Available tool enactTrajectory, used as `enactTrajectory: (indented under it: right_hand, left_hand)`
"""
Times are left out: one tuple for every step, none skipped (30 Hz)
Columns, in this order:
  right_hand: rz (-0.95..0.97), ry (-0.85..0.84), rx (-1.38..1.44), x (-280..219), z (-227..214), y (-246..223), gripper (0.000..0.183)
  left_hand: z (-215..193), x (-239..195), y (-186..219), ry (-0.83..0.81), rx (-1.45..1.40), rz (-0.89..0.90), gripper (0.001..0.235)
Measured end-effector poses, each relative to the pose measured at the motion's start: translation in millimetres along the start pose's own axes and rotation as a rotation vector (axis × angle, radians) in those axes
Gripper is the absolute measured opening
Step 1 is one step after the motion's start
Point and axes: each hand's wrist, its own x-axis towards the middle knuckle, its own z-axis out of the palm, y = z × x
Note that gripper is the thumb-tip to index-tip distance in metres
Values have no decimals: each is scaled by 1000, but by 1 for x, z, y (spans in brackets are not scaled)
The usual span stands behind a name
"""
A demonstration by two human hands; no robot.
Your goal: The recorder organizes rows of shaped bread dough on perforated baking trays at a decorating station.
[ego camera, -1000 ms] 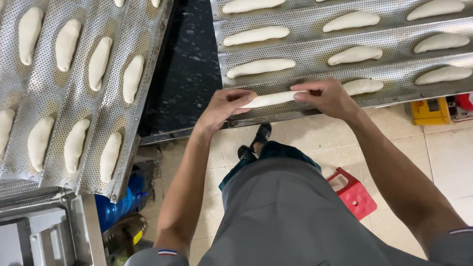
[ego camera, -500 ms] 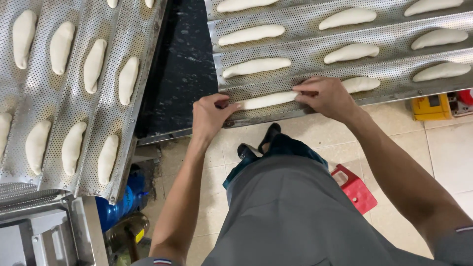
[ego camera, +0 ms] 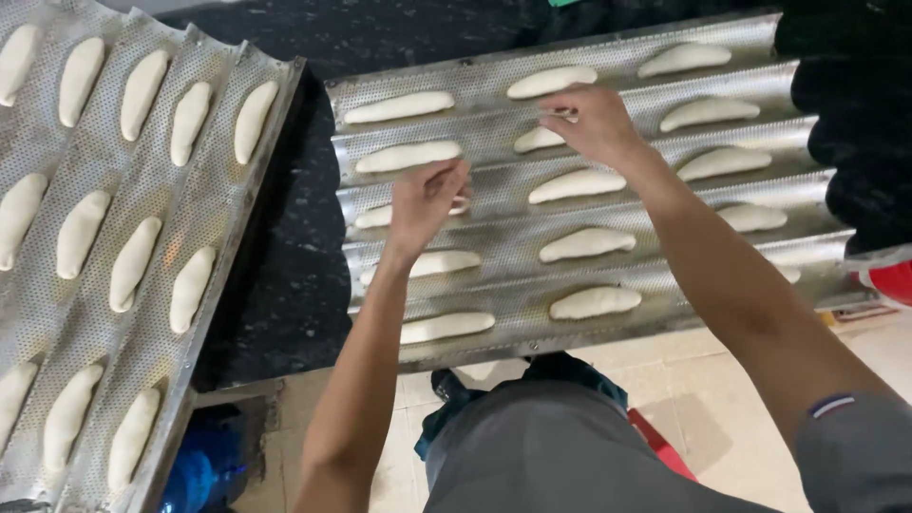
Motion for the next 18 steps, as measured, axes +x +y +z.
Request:
enactTrajectory:
  right_hand:
    - [-13, -8, 12, 16, -1, 8, 25]
    - [-45, -19, -30, 31, -3, 17, 25]
    - [-78, -30, -72, 47, -4, 25, 26]
    - [-90, -36, -61, 60, -1, 33, 26]
    - [-192, -92, -106, 71, 2, 41, 25]
    - [-295, -145, -152, 81, 7, 48, 24]
    - [-303, -152, -144, 89, 7, 50, 24]
    - [-331, -236, -165, 95, 9, 52, 22]
    - [-357, -319, -187, 101, 10, 53, 20]
    - [-365, -325, -180, 105, 4, 55, 20]
    - [-263, -382, -144, 108, -2, 57, 22]
    - [-161, -438, -109, 110, -7, 58, 25]
    - [-157, -440, -105, 109, -17, 62, 25]
    - [-162, -416, -34, 108, -27, 67, 28]
    - [-164, -391, 35, 106, -37, 70, 30]
    - [-158, -392, 36, 100, -41, 79, 30]
    - [-194, -341, 59, 94, -47, 88, 33]
    - [-231, -289, 81, 87, -52, 96, 37]
  left_hand:
    - [14, 23, -4, 17, 7, -3, 36]
    - [28, 46, -7, 30, 45, 14, 35]
    - [41, 69, -12, 41, 83, 31, 35]
    - [52, 91, -16, 57, 90, 27, 35]
    - [62, 112, -21, 110, 134, 43, 35]
    - [72, 132, -26, 161, 178, 59, 35]
    - [78, 147, -31, 173, 181, 54, 35]
    - [83, 161, -35, 219, 225, 52, 37]
    - [87, 174, -39, 263, 269, 50, 39]
    - [91, 187, -45, 273, 272, 44, 39]
    - [94, 199, -51, 242, 258, -5, 41]
    - [97, 210, -57, 210, 243, -54, 44]
    - [102, 214, -49, 208, 244, -58, 44]
    - [107, 218, -42, 122, 118, -191, 47]
    - [112, 221, -34, 35, -10, -322, 51]
    - [112, 224, -39, 30, -12, -326, 51]
    - [112, 227, -44, -38, -26, -363, 47]
    - [112, 230, -49, -105, -41, -401, 43]
